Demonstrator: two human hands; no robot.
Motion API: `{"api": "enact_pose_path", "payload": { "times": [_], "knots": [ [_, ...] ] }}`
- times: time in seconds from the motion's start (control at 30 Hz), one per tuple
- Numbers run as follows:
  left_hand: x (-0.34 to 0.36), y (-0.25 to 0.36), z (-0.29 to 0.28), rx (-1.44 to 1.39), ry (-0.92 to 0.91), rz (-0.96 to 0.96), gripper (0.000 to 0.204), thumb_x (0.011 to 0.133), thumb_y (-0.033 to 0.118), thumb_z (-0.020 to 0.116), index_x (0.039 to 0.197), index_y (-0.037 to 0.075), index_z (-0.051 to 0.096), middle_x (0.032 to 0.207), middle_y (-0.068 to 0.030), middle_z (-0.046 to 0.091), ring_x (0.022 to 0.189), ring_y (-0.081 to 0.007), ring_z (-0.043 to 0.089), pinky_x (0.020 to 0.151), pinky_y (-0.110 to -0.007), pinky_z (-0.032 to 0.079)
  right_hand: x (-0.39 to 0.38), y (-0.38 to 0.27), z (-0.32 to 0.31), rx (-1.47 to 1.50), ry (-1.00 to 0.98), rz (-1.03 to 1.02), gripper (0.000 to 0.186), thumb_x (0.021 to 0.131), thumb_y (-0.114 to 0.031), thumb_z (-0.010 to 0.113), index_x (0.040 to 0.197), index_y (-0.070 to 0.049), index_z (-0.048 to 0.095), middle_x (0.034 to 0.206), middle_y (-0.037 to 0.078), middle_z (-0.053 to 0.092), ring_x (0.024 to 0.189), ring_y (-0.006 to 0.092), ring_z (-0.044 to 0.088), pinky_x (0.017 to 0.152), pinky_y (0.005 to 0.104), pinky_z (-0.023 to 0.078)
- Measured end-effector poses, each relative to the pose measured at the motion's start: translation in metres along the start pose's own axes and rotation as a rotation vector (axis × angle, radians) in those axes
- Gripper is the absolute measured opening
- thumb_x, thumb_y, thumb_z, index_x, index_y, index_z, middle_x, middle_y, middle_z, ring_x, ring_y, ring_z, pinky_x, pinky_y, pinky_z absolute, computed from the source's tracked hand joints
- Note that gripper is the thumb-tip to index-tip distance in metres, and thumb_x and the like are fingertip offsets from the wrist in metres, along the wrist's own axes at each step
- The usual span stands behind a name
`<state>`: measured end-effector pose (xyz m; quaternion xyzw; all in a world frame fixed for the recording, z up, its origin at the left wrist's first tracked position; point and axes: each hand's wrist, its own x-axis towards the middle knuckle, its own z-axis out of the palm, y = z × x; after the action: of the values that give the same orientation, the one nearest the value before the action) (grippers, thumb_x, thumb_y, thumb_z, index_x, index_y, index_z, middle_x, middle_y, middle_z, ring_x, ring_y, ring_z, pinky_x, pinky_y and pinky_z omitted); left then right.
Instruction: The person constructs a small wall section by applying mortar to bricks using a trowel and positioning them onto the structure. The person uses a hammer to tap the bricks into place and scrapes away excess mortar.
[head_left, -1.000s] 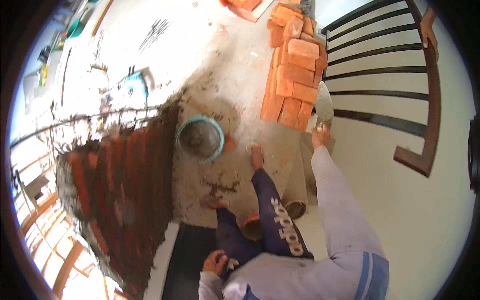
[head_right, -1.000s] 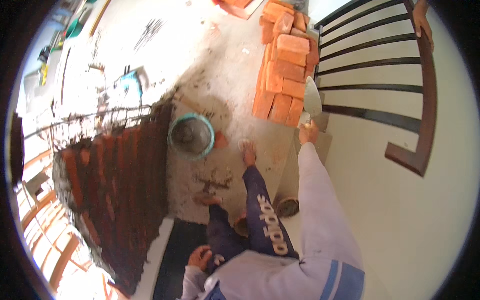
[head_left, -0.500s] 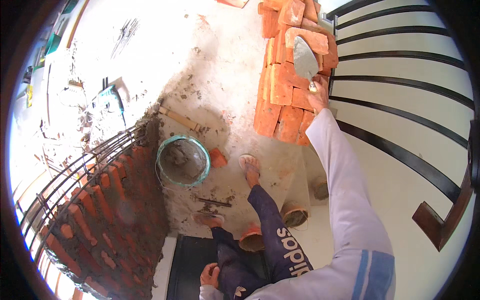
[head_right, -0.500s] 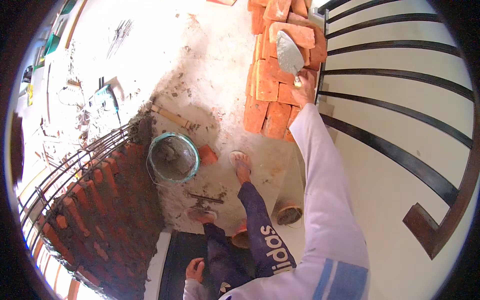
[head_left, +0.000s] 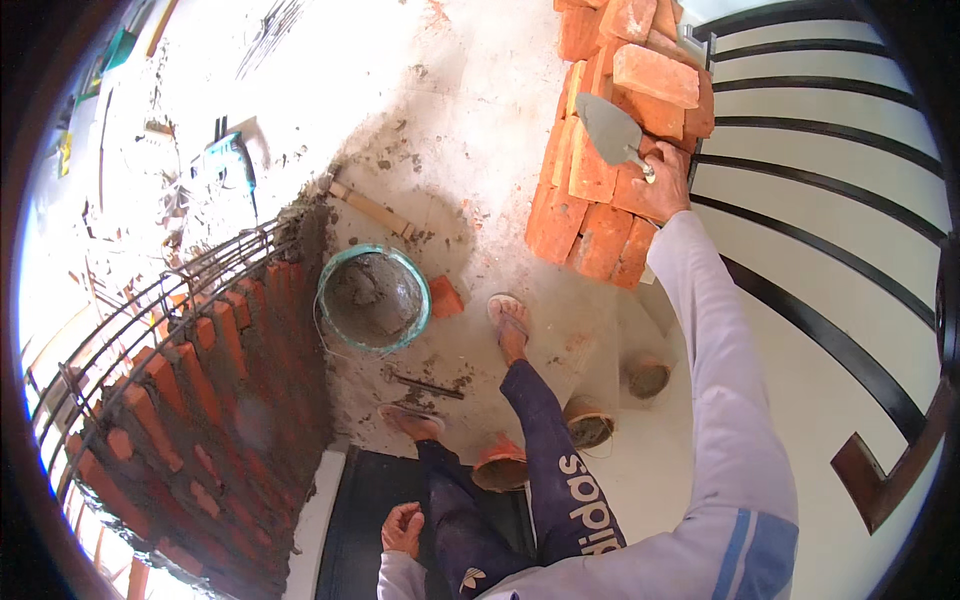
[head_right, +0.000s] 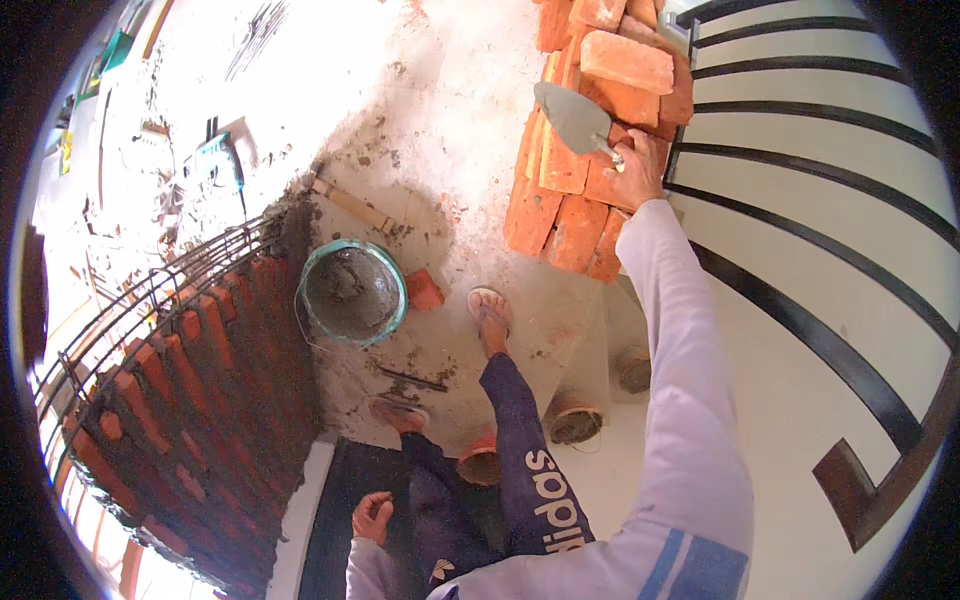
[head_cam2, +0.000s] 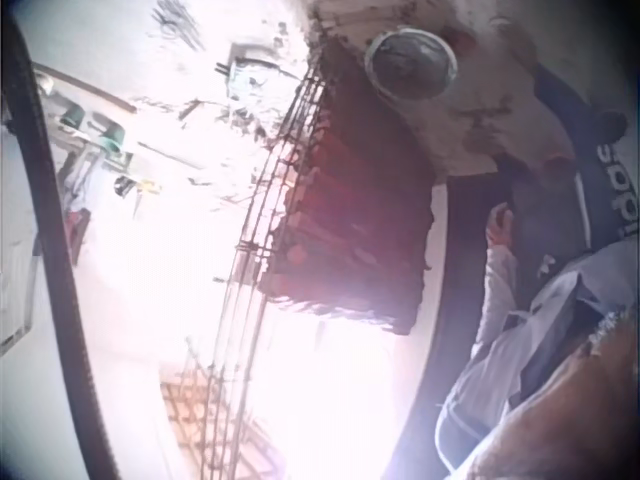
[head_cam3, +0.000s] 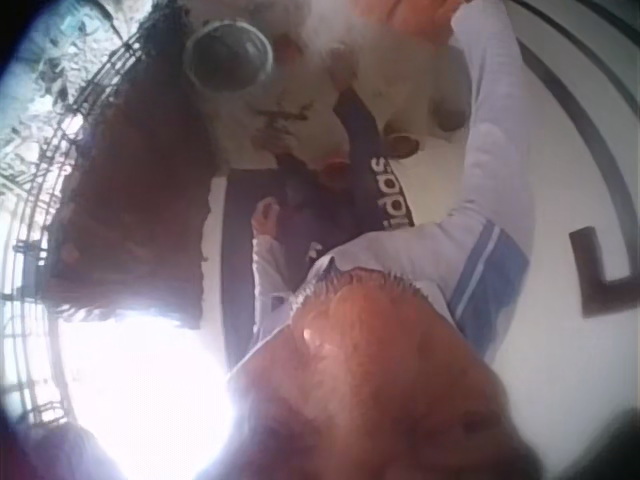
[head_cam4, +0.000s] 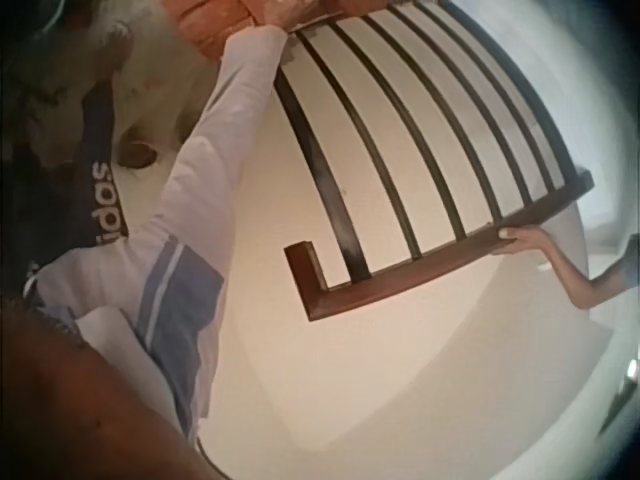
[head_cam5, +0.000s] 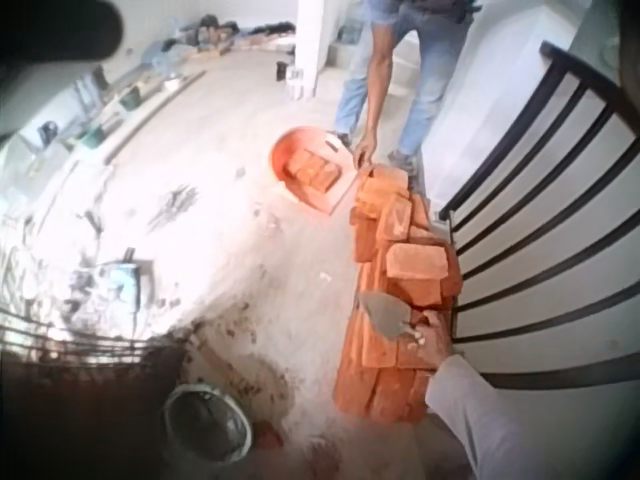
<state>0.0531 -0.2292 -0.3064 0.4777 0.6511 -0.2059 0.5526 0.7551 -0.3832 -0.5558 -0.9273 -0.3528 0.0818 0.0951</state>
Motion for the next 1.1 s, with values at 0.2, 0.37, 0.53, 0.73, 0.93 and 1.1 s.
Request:
{"api": "enact_pose_path", "payload": {
  "times": [0.2, 0.37, 0.53, 0.73, 0.93, 1.1],
  "knots": [
    [0.029, 0.007, 0.039, -0.378, -0.088, 0.039, 0.022, 0.089, 0.015, 0.07, 0.107, 0.001, 0.067, 0.09, -0.0027, 0.068, 0.076, -0.0099, 0.06, 0.069, -0.026, 0.05, -0.07, -0.054, -0.037, 1.133, -0.511, 0.857, 0.079, 0.078, -0.029, 0.078, 0.139, -0.001, 0.037, 0.126, 0.012, 0.054, 0.111, 0.0217, 0.057, 0.077, 0.044, 0.06],
    [0.005, 0.147, 0.091, -0.634, -0.317, 0.135, 0.083, 0.086, 0.021, 0.076, 0.149, -0.002, 0.027, 0.149, -0.0224, 0.037, 0.137, -0.0311, 0.04, 0.108, -0.042, 0.04, -0.181, -0.185, -0.137, 1.552, -0.762, 0.754, 0.053, 0.074, -0.018, 0.077, 0.119, 0.0, 0.055, 0.103, 0.003, 0.06, 0.093, 0.0151, 0.061, 0.078, 0.0333, 0.054],
    [-0.127, 0.226, 0.035, -0.603, -0.118, 0.66, 0.103, 0.064, 0.036, 0.09, 0.141, -0.005, 0.035, 0.128, -0.0174, 0.056, 0.119, -0.0232, 0.054, 0.102, -0.038, 0.043, -0.228, -0.345, -0.268, 1.253, -1.053, 0.001, 0.063, 0.073, -0.024, 0.079, 0.124, 0.001, 0.054, 0.111, 0.008, 0.063, 0.1, 0.0175, 0.062, 0.084, 0.0324, 0.052],
    [-0.234, 0.174, -0.114, -0.346, 0.351, 0.831, 0.075, 0.057, 0.038, 0.086, 0.114, -0.001, 0.058, 0.101, -0.017, 0.066, 0.099, -0.0301, 0.065, 0.088, -0.039, 0.05, -0.262, -0.488, -0.342, 1.455, -1.089, -0.173, 0.048, 0.09, -0.027, 0.07, 0.125, 0.003, 0.055, 0.115, 0.012, 0.064, 0.095, 0.0215, 0.066, 0.077, 0.0366, 0.058],
    [-0.283, 0.077, -0.322, 0.335, 0.809, 0.794, 0.064, 0.052, 0.032, 0.085, 0.101, -0.001, 0.061, 0.089, -0.019, 0.064, 0.085, -0.0342, 0.065, 0.075, -0.043, 0.052, -0.284, -0.553, -0.352, 1.056, -1.111, -0.144, 0.04, 0.094, -0.034, 0.065, 0.109, 0.003, 0.06, 0.103, 0.012, 0.067, 0.077, 0.0188, 0.069, 0.06, 0.0303, 0.059],
    [-0.222, -0.014, -0.483, 0.496, 0.796, 0.953, 0.079, 0.049, 0.036, 0.087, 0.109, -0.007, 0.061, 0.096, -0.0213, 0.067, 0.09, -0.0345, 0.067, 0.082, -0.041, 0.053, -0.324, -0.624, -0.34, 1.042, -1.047, -0.025, 0.031, 0.094, -0.032, 0.064, 0.096, -0.002, 0.058, 0.088, 0.009, 0.065, 0.056, 0.0158, 0.062, 0.051, 0.0292, 0.053]
  ]
}}
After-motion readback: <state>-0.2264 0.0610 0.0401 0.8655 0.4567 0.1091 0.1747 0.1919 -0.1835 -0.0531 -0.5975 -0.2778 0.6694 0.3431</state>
